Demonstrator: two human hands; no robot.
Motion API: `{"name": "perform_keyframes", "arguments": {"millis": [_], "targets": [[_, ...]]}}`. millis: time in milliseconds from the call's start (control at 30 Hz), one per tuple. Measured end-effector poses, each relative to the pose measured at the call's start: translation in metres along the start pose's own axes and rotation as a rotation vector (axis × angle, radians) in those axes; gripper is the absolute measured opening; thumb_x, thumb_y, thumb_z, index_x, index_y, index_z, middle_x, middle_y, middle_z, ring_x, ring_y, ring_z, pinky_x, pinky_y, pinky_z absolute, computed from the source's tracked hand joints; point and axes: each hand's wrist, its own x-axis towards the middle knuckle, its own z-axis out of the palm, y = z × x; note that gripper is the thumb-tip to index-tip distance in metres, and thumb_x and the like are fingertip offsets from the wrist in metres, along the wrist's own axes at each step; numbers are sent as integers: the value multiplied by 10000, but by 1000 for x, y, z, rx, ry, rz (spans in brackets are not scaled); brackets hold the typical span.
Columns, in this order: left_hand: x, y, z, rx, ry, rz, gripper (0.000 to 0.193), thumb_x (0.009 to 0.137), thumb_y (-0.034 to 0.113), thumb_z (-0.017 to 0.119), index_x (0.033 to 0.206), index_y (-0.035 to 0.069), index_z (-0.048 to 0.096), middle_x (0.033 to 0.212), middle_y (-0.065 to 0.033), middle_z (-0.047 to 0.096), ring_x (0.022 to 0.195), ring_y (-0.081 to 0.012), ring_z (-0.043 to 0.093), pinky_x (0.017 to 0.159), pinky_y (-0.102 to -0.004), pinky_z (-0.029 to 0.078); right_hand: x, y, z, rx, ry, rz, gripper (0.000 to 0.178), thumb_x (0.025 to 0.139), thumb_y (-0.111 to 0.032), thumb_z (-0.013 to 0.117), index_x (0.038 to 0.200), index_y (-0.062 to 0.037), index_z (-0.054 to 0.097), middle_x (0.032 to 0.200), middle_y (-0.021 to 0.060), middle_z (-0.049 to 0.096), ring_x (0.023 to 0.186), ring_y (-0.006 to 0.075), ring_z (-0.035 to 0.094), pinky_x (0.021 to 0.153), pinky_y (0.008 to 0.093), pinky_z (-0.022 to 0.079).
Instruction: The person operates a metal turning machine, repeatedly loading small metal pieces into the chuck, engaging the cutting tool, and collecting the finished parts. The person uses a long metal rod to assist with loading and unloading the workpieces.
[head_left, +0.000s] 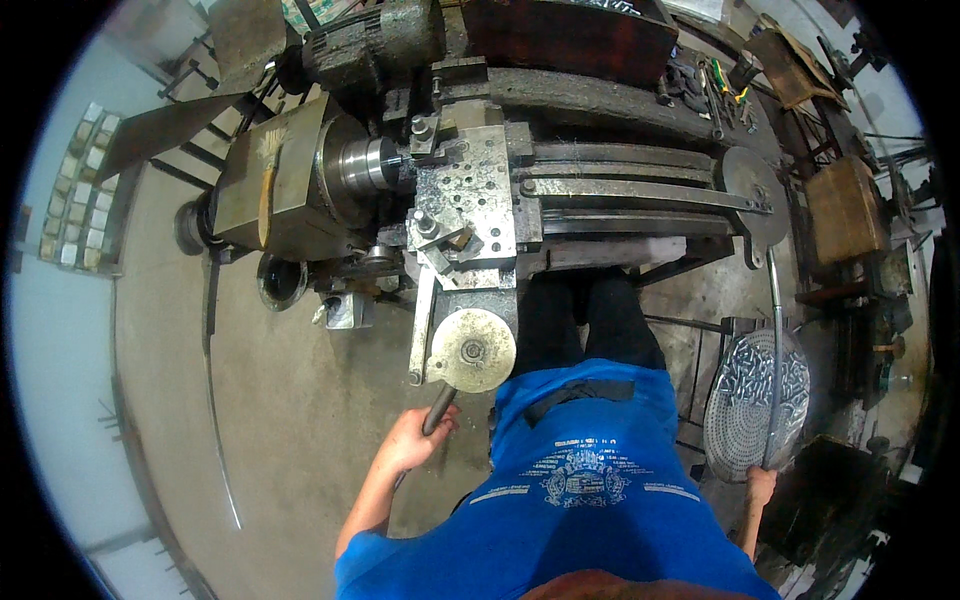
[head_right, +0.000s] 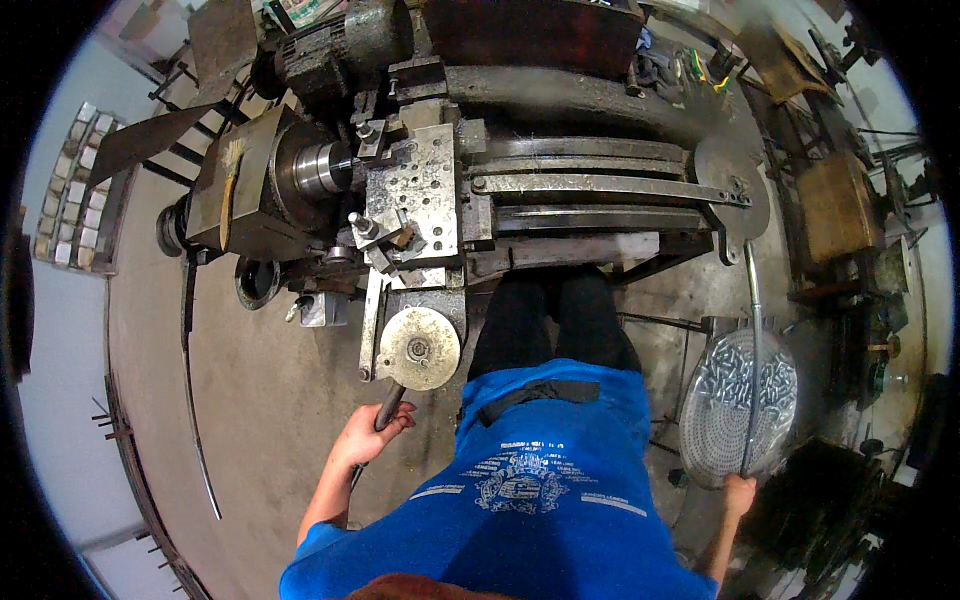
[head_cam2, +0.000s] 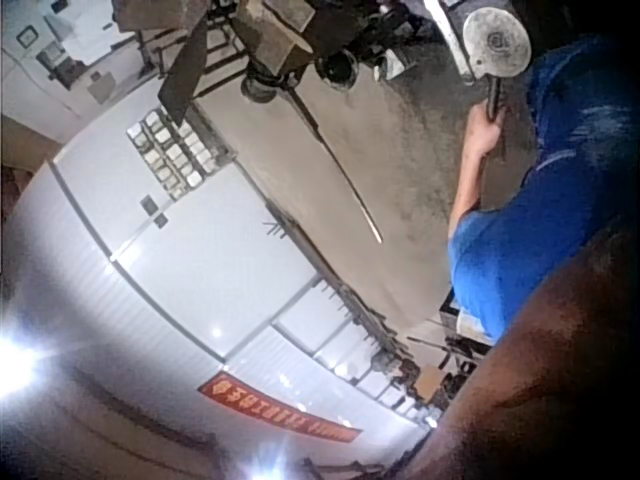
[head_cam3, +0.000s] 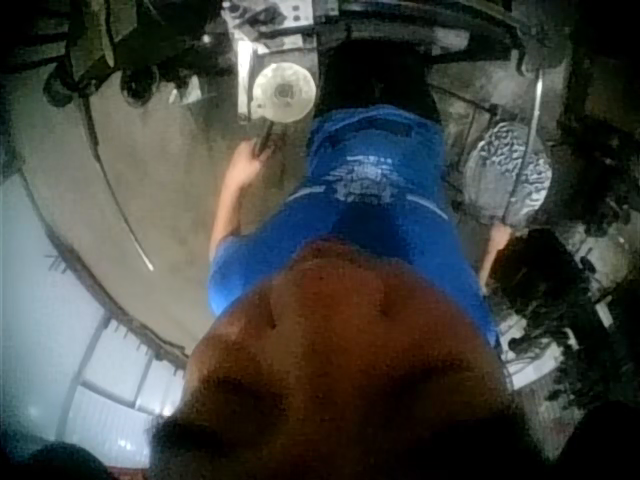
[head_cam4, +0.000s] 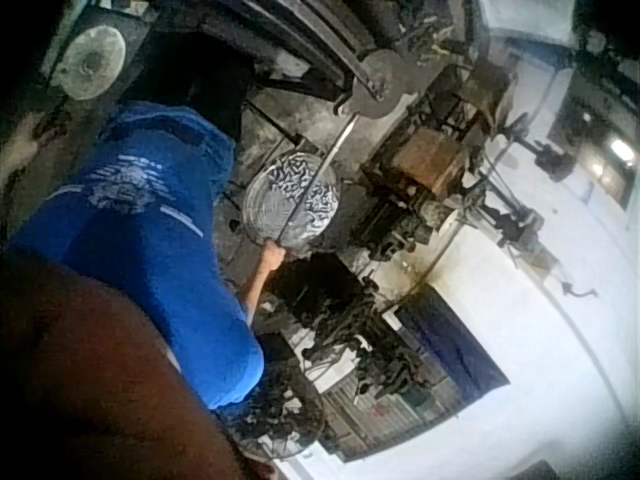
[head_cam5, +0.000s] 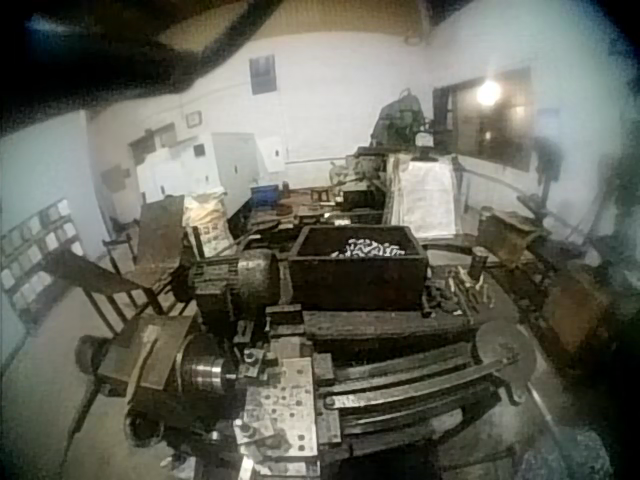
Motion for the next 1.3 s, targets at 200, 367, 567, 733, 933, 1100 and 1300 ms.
{"name": "perform_keyframes", "arguments": {"millis": [200, 367, 567, 733, 933, 1100, 1300], "targets": [[0, 1, 0, -5, 2, 1, 248, 850, 138, 570, 1065, 20, 603, 873, -90, 678, 840, -175, 644, 755, -303, 486, 1, 9, 6, 21, -19, -28, 486, 603, -312, 569, 921, 56, 560, 1008, 280, 595, 959, 425, 565, 829, 442, 439], [1, -6, 1, -5, 6, 10, 250, 849, 135, 569, 1067, 18, 601, 871, -89, 678, 837, -172, 645, 751, -302, 487, -6, 4, 5, 11, -28, -24, 469, 614, -318, 548, 906, 49, 559, 989, 285, 596, 949, 427, 568, 828, 444, 441], [2, -8, 1, 16, 6, 32, 254, 845, 130, 567, 1070, 15, 600, 872, -91, 678, 833, -174, 646, 746, -302, 489, -18, 0, 3, 35, -65, -41, 481, 618, -328, 542, 917, 48, 563, 1002, 280, 596, 956, 425, 567, 838, 444, 440], [1, -6, 1, -8, -1, 21, 251, 847, 119, 566, 1073, 12, 599, 879, -93, 678, 842, -172, 643, 752, -302, 487, -10, 18, 20, 49, 5, -79, 444, 624, -331, 563, 848, 52, 579, 935, 284, 594, 900, 427, 571, 794, 450, 441], [0, 0, 0, -42, -4, 26, 250, 833, 117, 553, 1056, 15, 602, 902, -131, 674, 857, -248, 652, 749, -341, 492, -26, 12, 16, 98, 13, -124, 424, 637, -336, 579, 798, 57, 574, 902, 282, 591, 869, 433, 569, 763, 460, 444], [0, -1, -1, 10, -26, -7, 250, 840, 99, 570, 1076, 24, 603, 896, -87, 677, 850, -183, 639, 753, -306, 485, -35, 6, 15, 67, 30, -61, 442, 635, -342, 584, 818, 61, 570, 904, 280, 594, 875, 426, 571, 768, 461, 444], [0, -2, -1, 0, -21, 14, 249, 839, 101, 570, 1073, 24, 605, 895, -85, 677, 852, -186, 637, 756, -309, 483, -48, -4, 8, 67, 30, -38, 466, 626, -343, 580, 844, 68, 570, 928, 278, 595, 906, 418, 570, 790, 455, 440]]}}
